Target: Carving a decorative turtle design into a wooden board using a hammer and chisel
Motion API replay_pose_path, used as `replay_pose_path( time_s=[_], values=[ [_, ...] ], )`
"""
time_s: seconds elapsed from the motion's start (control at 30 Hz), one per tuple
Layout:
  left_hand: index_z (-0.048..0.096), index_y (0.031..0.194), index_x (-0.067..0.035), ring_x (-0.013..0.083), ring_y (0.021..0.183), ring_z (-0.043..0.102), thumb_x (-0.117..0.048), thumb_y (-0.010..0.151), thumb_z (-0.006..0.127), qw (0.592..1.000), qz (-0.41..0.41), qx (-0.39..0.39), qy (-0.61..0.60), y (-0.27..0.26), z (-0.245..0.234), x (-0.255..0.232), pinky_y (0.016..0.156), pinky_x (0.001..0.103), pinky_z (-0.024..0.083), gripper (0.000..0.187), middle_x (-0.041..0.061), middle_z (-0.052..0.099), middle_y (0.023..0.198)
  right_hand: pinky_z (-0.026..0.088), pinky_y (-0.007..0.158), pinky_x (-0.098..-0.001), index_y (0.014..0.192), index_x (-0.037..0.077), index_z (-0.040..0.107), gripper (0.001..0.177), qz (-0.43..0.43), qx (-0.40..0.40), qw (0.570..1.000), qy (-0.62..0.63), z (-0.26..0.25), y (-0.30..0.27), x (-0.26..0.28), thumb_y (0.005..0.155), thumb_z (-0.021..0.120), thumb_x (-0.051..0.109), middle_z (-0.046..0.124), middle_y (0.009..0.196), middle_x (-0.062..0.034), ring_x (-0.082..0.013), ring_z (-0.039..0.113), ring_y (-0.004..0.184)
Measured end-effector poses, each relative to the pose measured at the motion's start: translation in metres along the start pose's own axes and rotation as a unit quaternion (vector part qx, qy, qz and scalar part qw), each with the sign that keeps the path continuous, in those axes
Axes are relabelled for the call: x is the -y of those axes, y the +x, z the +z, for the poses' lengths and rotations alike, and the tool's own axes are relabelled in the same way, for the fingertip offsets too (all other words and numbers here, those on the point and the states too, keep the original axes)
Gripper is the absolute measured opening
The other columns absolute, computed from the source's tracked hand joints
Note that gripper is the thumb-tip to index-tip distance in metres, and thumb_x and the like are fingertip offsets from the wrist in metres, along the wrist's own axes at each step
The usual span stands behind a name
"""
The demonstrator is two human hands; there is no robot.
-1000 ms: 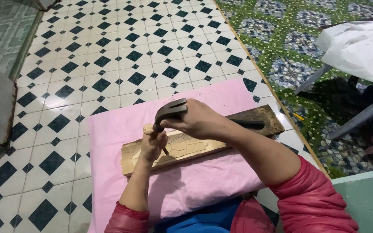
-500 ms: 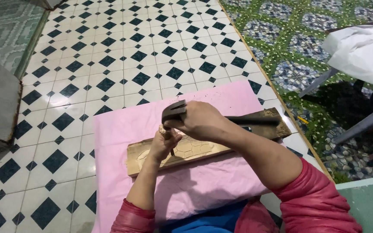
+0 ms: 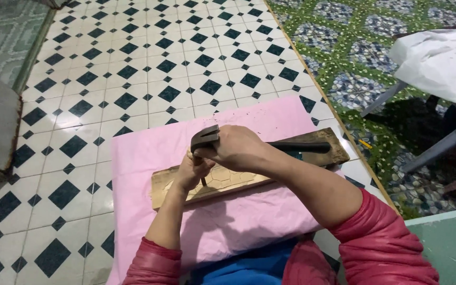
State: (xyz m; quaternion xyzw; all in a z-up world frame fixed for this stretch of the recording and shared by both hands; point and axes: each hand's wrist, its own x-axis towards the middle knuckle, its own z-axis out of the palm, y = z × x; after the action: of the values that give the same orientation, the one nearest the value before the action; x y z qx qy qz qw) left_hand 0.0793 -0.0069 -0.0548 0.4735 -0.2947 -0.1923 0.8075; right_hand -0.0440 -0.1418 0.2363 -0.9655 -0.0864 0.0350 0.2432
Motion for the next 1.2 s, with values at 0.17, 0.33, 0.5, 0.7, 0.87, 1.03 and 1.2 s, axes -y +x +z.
replay_pose_path(
  time_s=[0.17,0.33,0.5,0.7,0.87,1.03,1.2],
  values=[
    [0.067,0.077,-0.002,0.0099,0.036,0.045,0.011,0.083,0.075,1.000,-0.002,-0.010,-0.018,-0.003,0.002,-0.002,0.037,0.021,0.035,0.016,0.003,0.046,0.045,0.059,0.075,-0.0492,0.084,0.005,0.074,0.053,0.024,-0.017,0.999,0.017,0.001,0.003,0.011,0.097,0.053,0.052,0.073,0.077,-0.0208,-0.0411,0.074,0.081],
    [0.063,0.064,0.000,0.0096,0.036,0.044,0.008,0.083,0.077,1.000,-0.006,0.012,0.023,-0.001,-0.006,0.009,0.037,0.021,0.033,0.025,0.005,0.047,0.043,0.059,0.077,-0.0492,0.087,0.006,0.075,0.051,0.015,0.006,1.000,-0.020,-0.006,0.002,0.012,0.100,0.051,0.049,0.075,0.083,-0.0207,-0.0406,0.075,0.084],
    [0.064,0.067,-0.001,0.0110,0.035,0.044,0.012,0.081,0.077,1.000,-0.006,0.014,-0.004,-0.001,0.004,-0.013,0.038,0.022,0.036,0.023,0.005,0.043,0.042,0.058,0.080,-0.0534,0.087,0.003,0.075,0.059,0.034,0.021,0.999,-0.004,0.009,0.009,0.006,0.094,0.053,0.057,0.074,0.082,-0.0223,-0.0429,0.073,0.089],
    [0.059,0.059,-0.001,0.0093,0.034,0.039,0.012,0.085,0.069,0.999,-0.037,0.010,0.004,-0.006,-0.022,0.000,0.036,0.023,0.035,0.030,0.004,0.039,0.039,0.056,0.078,-0.0564,0.088,0.000,0.073,0.056,0.008,0.030,0.999,-0.013,0.004,-0.003,0.001,0.095,0.052,0.052,0.073,0.083,-0.0267,-0.0478,0.071,0.087],
    [0.054,0.058,-0.004,0.0096,0.037,0.033,0.010,0.088,0.067,0.999,-0.021,0.013,-0.039,-0.011,-0.018,-0.004,0.040,0.023,0.029,0.035,0.002,0.033,0.043,0.057,0.077,-0.0553,0.085,0.003,0.073,0.052,-0.017,0.010,1.000,0.003,-0.005,-0.003,0.017,0.096,0.053,0.050,0.073,0.082,-0.0252,-0.0469,0.072,0.086],
    [0.049,0.059,-0.003,0.0120,0.040,0.026,0.006,0.093,0.060,0.996,0.015,-0.013,-0.081,-0.022,-0.034,0.006,0.044,0.024,0.024,0.037,0.002,0.028,0.046,0.057,0.076,-0.0550,0.089,0.003,0.073,0.053,-0.047,0.000,0.999,0.009,0.000,0.007,0.029,0.096,0.051,0.051,0.073,0.081,-0.0237,-0.0455,0.073,0.084],
    [0.080,0.092,-0.006,0.0354,0.055,0.073,-0.026,0.073,0.086,0.964,-0.143,-0.091,0.203,-0.034,-0.072,0.053,0.055,0.048,0.063,0.028,0.017,0.078,0.077,0.058,0.078,-0.0544,0.093,0.007,0.069,0.044,-0.080,-0.030,0.996,0.025,0.007,0.018,0.042,0.096,0.056,0.048,0.073,0.082,-0.0219,-0.0433,0.073,0.086]
  ],
)
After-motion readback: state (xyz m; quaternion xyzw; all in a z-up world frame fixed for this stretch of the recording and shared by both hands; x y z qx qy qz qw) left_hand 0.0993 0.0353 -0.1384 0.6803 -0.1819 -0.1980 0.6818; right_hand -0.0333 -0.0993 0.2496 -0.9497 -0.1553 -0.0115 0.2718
